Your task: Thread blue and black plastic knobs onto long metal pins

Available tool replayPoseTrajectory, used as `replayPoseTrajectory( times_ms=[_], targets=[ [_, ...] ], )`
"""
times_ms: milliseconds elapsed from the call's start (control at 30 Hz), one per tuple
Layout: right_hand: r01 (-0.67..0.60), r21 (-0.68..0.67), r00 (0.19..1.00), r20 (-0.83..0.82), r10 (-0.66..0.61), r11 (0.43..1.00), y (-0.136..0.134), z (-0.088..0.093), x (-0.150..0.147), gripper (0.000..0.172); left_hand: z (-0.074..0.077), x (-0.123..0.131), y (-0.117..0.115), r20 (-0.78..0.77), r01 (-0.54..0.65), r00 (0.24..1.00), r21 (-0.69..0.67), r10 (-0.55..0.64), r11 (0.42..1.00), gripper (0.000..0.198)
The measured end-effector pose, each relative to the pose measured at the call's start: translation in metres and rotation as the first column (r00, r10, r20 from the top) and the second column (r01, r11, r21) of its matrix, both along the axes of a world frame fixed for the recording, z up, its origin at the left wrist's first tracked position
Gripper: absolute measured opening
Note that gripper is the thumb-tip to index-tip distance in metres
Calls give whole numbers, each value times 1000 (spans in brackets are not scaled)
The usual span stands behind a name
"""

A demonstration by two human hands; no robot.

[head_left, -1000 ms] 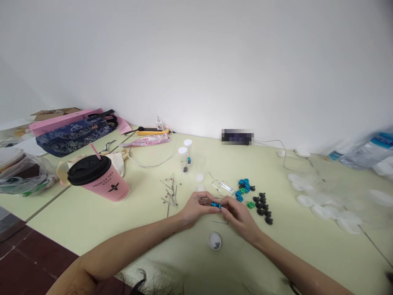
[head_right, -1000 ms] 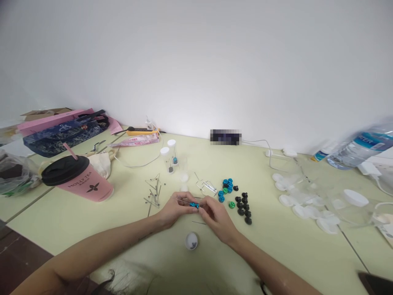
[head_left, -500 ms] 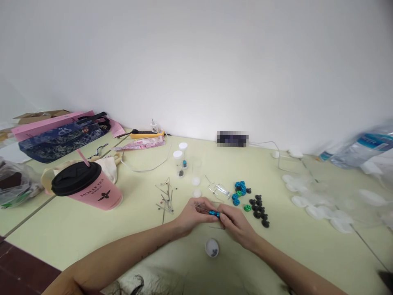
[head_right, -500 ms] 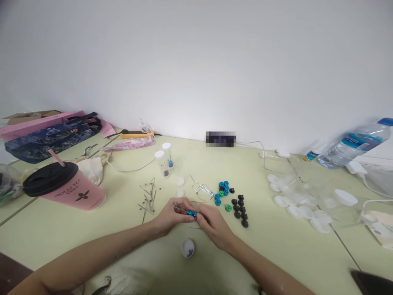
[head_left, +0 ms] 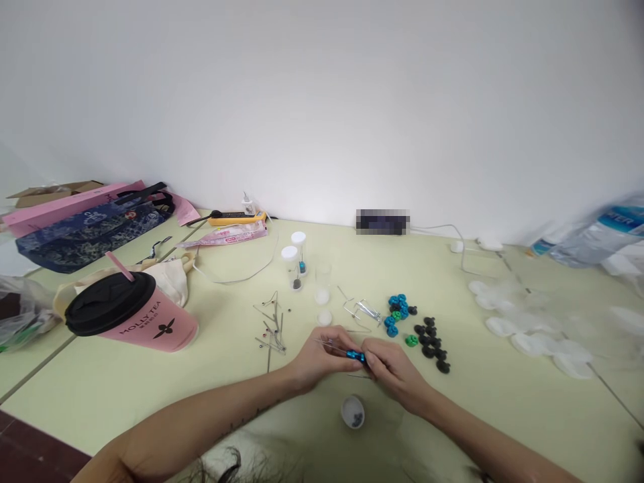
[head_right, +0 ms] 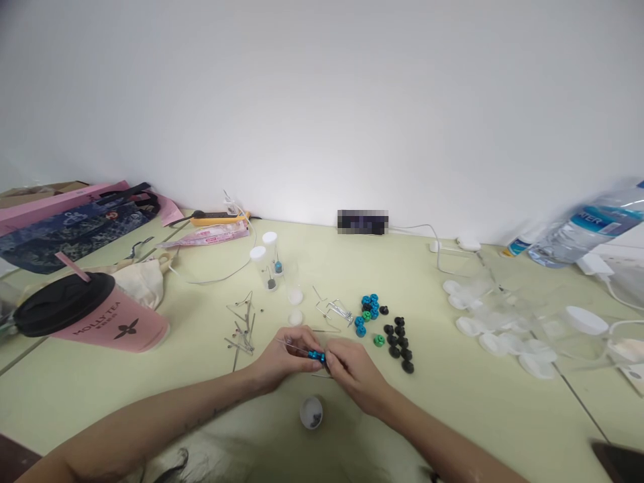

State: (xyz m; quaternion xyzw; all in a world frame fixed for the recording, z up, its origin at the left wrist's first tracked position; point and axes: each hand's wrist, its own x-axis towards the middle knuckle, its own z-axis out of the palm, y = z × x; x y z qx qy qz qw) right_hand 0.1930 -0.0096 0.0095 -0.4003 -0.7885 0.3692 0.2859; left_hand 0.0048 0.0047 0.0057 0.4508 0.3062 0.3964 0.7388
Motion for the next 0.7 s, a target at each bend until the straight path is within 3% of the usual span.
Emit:
replayPoseTrajectory(
  times_ms=[333, 700],
  targets=[
    [150, -69, 981, -111, -157, 986, -3, -2, 3, 22, 2, -2, 3, 46, -84, 995, -124, 91, 989, 24],
    [158, -66, 982, -91, -164, 985, -4, -4, 2, 20, 2, -2, 3, 12, -94, 995, -84, 96, 992, 26]
  ],
)
